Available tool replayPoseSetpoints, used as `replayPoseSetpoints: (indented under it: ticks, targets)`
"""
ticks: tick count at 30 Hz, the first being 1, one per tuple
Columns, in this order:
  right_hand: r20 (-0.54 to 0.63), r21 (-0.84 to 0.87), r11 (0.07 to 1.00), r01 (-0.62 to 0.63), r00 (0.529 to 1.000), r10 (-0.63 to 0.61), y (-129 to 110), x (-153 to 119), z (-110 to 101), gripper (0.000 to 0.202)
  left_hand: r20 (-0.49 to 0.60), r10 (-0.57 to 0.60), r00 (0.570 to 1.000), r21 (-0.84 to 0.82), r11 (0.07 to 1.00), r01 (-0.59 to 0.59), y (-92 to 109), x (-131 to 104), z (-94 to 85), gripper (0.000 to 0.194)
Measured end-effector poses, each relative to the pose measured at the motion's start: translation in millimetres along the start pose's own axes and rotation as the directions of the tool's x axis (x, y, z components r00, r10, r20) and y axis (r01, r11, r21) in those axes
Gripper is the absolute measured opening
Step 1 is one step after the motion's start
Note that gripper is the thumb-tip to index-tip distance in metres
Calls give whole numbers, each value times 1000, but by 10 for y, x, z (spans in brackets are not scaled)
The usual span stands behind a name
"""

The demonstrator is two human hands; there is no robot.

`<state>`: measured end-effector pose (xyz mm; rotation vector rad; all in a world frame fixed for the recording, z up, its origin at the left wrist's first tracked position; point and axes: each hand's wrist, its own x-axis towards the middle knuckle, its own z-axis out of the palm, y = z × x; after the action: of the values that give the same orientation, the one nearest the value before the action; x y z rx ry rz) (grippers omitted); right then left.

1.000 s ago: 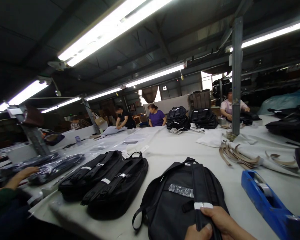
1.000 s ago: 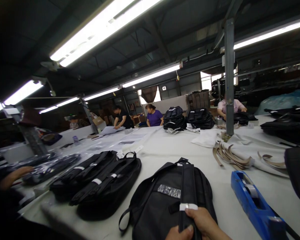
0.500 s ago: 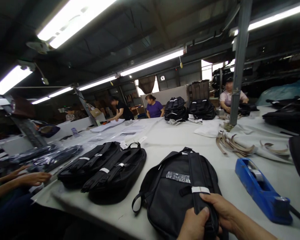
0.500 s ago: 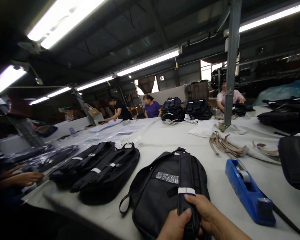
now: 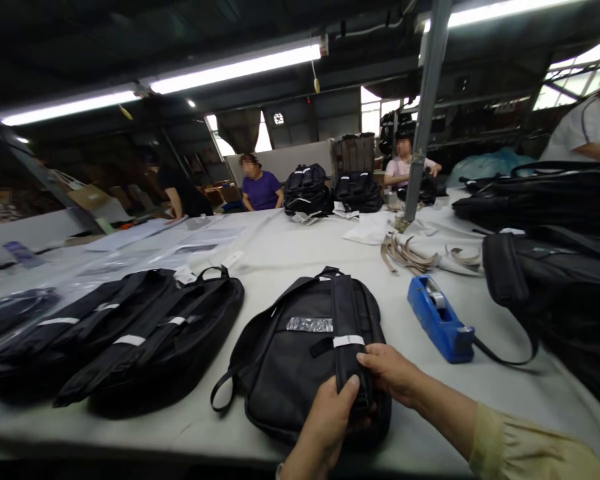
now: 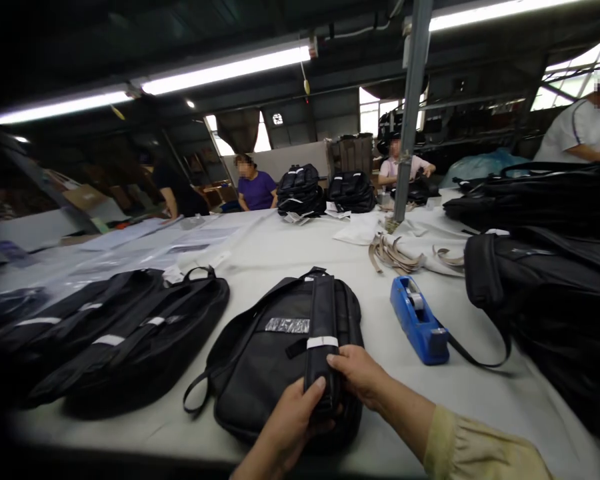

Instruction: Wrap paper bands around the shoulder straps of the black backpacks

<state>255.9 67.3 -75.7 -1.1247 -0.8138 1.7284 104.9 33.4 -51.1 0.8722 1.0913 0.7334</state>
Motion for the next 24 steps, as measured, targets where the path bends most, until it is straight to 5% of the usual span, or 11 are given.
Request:
replayPoseSetpoints:
  ticks: [2,4,7,9,15,19,24]
  targets:
    - [-109,-168,983,70,990,-89,33,-75,-47,33,-6,-7,1000,16,1000,7,-3,-17,-45,48]
    - [-190,-463,863,203,928,-320,13,-96,-77,33,-21,-10,1000,28,1000,10,-18,-15,-54,47]
    - [21,-801,433,413,743,-669,-104,-40,-52,32,-61,-15,998,61,998,19,-49,19,-23,42]
    - [160,-865,234,443,687,-709,-192,36,14,30,-88,-16,996,94,995,24,-68,50,0,38]
    - [258,-946,24,325,793,-552,-265,279,208,22,-111,-13,994,166,986,31,-107,84,14,26]
    - [251,-964,-71,255,796,-550,-245,338,206,23,-118,-7,993,176,984,28,-114,89,18,24]
    - [241,-961,-24,277,786,-570,-199,363,154,21,-127,-15,992,185,982,39,-122,104,22,31]
